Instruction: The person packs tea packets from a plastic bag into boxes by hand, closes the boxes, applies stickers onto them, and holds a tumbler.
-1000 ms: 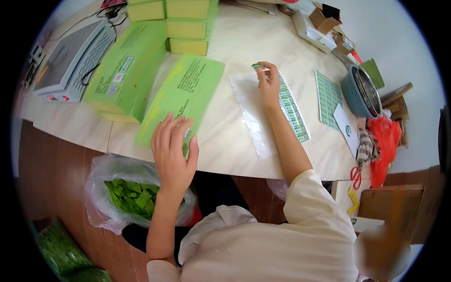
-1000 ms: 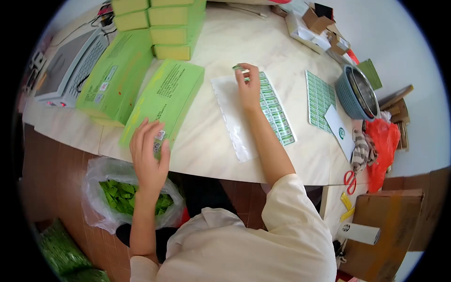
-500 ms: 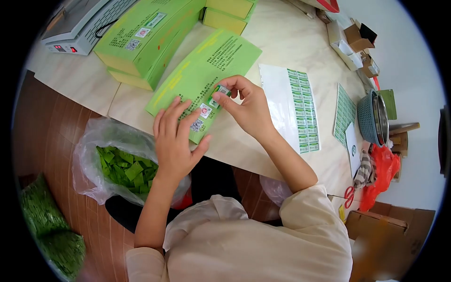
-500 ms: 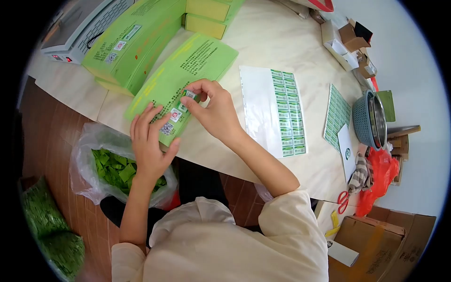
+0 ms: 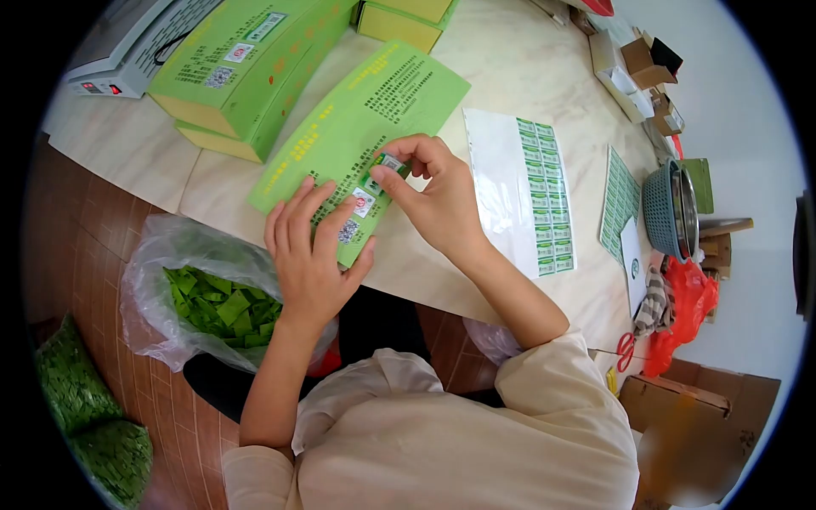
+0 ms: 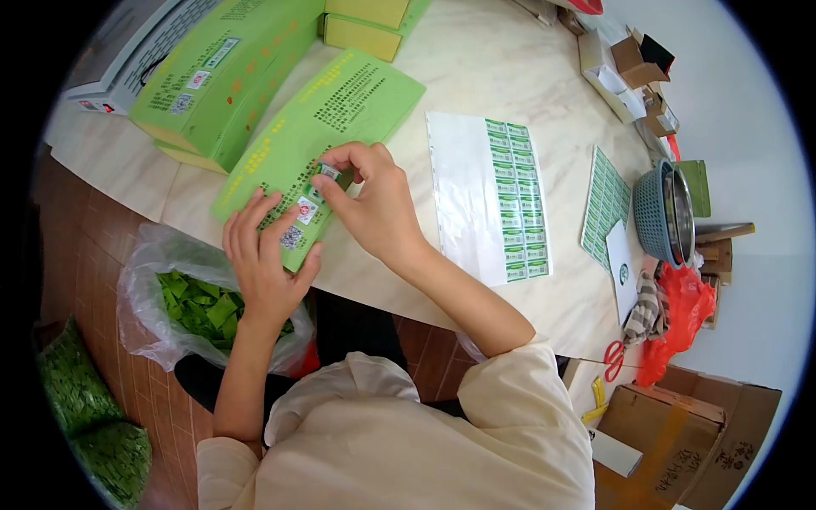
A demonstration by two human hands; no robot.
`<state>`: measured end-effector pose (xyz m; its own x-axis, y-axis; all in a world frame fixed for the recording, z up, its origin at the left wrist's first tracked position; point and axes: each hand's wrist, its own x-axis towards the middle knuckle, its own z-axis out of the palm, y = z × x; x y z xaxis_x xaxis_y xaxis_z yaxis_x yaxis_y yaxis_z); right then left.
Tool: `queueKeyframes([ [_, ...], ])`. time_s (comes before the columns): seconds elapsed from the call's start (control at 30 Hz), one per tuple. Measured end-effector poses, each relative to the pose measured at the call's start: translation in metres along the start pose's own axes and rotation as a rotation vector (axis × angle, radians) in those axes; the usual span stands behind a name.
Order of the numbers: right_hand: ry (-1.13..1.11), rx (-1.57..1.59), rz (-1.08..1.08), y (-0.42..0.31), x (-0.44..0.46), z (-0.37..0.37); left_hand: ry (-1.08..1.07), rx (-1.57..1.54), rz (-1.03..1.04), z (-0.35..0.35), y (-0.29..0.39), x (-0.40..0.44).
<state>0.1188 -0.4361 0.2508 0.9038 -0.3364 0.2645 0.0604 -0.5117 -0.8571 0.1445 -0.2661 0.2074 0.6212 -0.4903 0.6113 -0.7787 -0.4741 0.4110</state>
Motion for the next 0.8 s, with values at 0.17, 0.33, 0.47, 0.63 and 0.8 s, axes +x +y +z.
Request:
queueKeyframes([
  [0.17, -0.020, -0.003, 0.006, -0.0022, 0.0017, -0.0024, 0.006, -0.006, 0.006, 0.0002, 0.0005, 0.0008],
  [0.33, -0.017, -0.015, 0.009, -0.0033, 0.0018, -0.0025, 0.010, -0.001, 0.011, 0.0003, 0.0010, 0.0008],
  [0.47, -0.014, -0.018, 0.002, -0.0036, 0.0017, -0.0021, 0.013, 0.003, 0.006, 0.0007, 0.0009, 0.0006],
  [0.63, -0.010, -0.023, -0.009, -0.0035, 0.0011, -0.0018, 0.018, 0.015, -0.003, -0.0006, 0.0021, 0.0014],
  [0.8, 0.003, -0.064, -0.043, -0.0032, -0.0008, -0.0001, 0.009, 0.016, -0.006, -0.0005, 0.0019, 0.0012],
])
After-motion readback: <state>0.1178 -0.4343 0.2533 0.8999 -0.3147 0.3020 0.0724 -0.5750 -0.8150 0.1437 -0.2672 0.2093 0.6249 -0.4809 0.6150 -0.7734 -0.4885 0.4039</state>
